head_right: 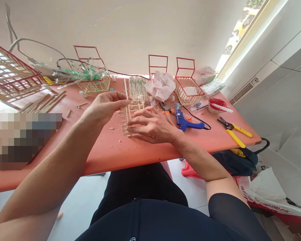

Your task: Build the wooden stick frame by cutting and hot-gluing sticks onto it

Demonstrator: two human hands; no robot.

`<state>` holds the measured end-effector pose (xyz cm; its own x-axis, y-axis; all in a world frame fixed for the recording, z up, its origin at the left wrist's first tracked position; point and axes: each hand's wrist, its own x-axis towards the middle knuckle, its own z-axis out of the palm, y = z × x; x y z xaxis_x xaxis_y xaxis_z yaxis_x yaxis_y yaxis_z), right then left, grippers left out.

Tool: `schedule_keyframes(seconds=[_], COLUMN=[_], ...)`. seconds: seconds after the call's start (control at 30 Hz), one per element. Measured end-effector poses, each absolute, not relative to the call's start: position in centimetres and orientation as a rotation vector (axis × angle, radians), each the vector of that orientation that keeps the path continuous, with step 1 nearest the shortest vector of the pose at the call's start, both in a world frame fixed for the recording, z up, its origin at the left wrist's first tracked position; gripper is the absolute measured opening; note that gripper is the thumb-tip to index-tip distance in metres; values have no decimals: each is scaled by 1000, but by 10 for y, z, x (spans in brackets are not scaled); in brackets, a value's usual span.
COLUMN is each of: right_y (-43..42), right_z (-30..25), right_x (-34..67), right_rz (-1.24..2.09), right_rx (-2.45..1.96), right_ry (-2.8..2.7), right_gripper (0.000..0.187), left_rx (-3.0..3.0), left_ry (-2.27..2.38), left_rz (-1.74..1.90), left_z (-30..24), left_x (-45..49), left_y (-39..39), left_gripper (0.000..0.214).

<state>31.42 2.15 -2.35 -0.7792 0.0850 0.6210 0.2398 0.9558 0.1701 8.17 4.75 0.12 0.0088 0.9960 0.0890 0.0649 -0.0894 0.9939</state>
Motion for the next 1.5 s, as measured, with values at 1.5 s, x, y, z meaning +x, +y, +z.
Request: schedule_keyframes(seconds=[1.5], right_y=[25], right_z=[-6], right_x=[335], right_rz=[-103], right_rx=[-517], right_ry=[-2512], right_gripper=[35], left_rx=[1368], left_ry=[1223], left_rz=[1228], left_z=[-8], left_x=[76], left_y=[53], left_gripper=[40])
